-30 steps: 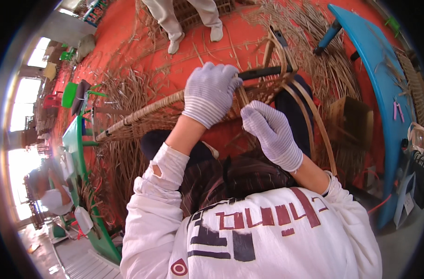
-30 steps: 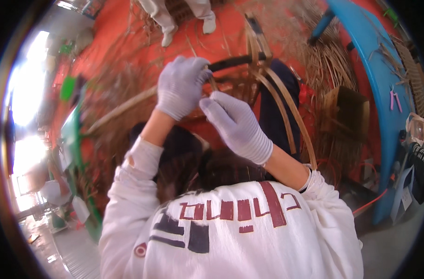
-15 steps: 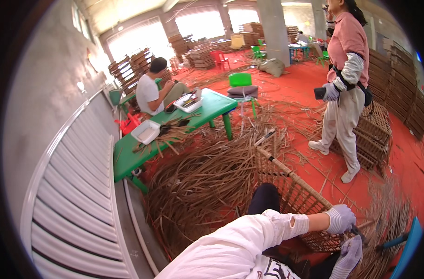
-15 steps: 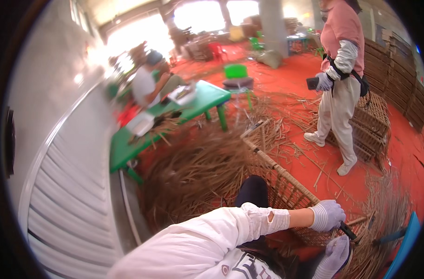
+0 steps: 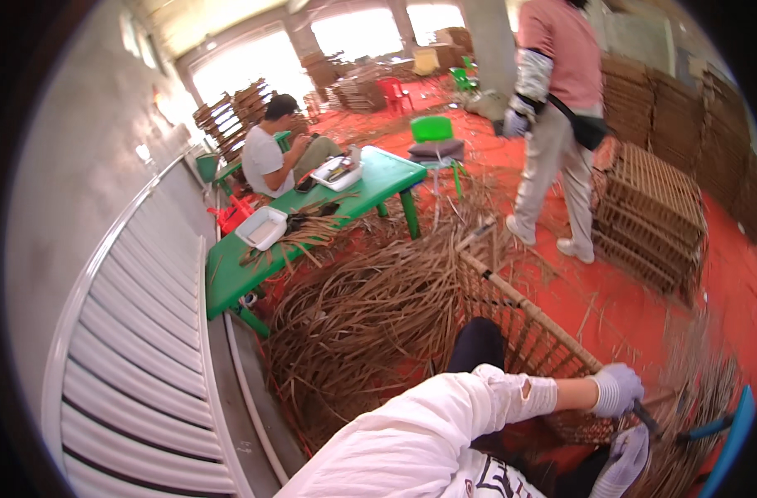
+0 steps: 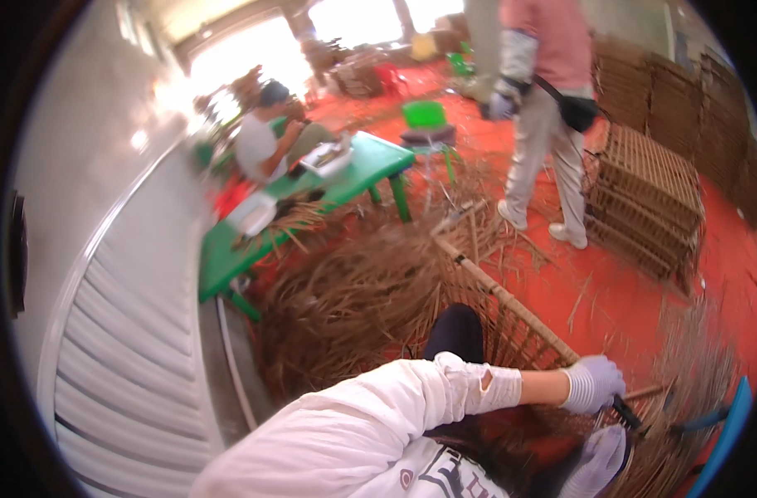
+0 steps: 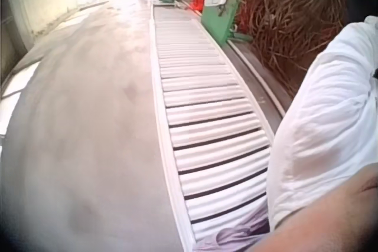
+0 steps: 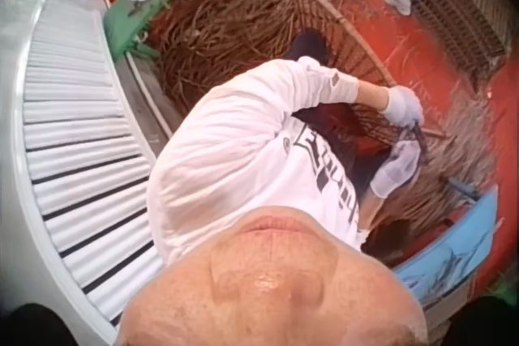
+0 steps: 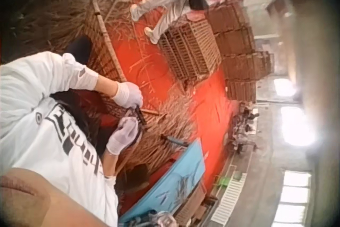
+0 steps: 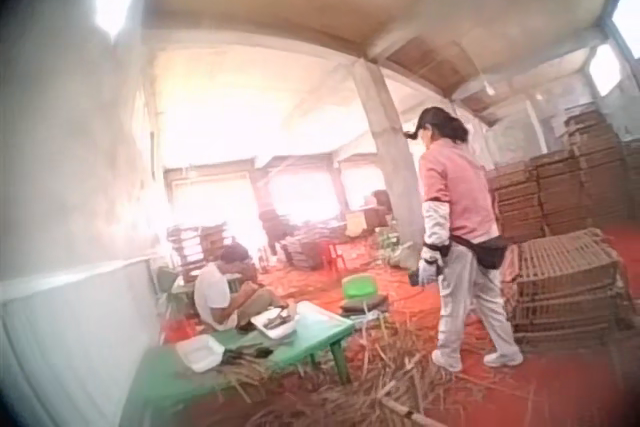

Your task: Weaving bamboo strips into a frame and securing them using a pneumatic stapler.

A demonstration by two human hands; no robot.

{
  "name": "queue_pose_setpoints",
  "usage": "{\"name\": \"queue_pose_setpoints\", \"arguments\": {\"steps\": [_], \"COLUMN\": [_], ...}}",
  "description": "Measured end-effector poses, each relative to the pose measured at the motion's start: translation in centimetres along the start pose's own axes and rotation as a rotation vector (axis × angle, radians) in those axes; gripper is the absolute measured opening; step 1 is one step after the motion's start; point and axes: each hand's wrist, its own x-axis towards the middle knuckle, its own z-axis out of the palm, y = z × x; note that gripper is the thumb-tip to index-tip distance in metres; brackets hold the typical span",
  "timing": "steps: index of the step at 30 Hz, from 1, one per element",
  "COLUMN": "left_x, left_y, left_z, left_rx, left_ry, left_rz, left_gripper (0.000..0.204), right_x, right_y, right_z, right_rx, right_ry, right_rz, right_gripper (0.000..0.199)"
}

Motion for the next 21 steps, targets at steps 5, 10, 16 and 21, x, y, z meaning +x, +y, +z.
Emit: {"name": "queue_pose_setpoints", "arguments": {"steps": [5,10,16,21], "left_x": [0.1,0.7,2.0,2.3], "left_y": [-0.9,-1.5,-1.7,-1.5], "left_z": [-1.1,-0.1,-0.6,-0.9], "left_rx": [-0.125,-0.381,-0.500,-0.582], "left_ry": [-0.102,-0.077,-0.114,-0.139], "left_rz": [-0.003,-0.025,-0.044,-0.072], "left_gripper": [0.023,0.025,0.029,0.030], "right_x": [-1.3,-1.7,-1.3,-0.5], "right_y": [0.1,1.6,1.4,2.1], "right_z": [-0.6,-2.1,-2.5,-3.1], "right_rx": [-0.006,0.005,0.089,-0.003], "right_ry": [0.043,-0.068,-0.152,-0.193], "right_rz": [0.103,0.101,0.133,0.098], "right_gripper": [0.021,0.020,0.015,0.013]}}
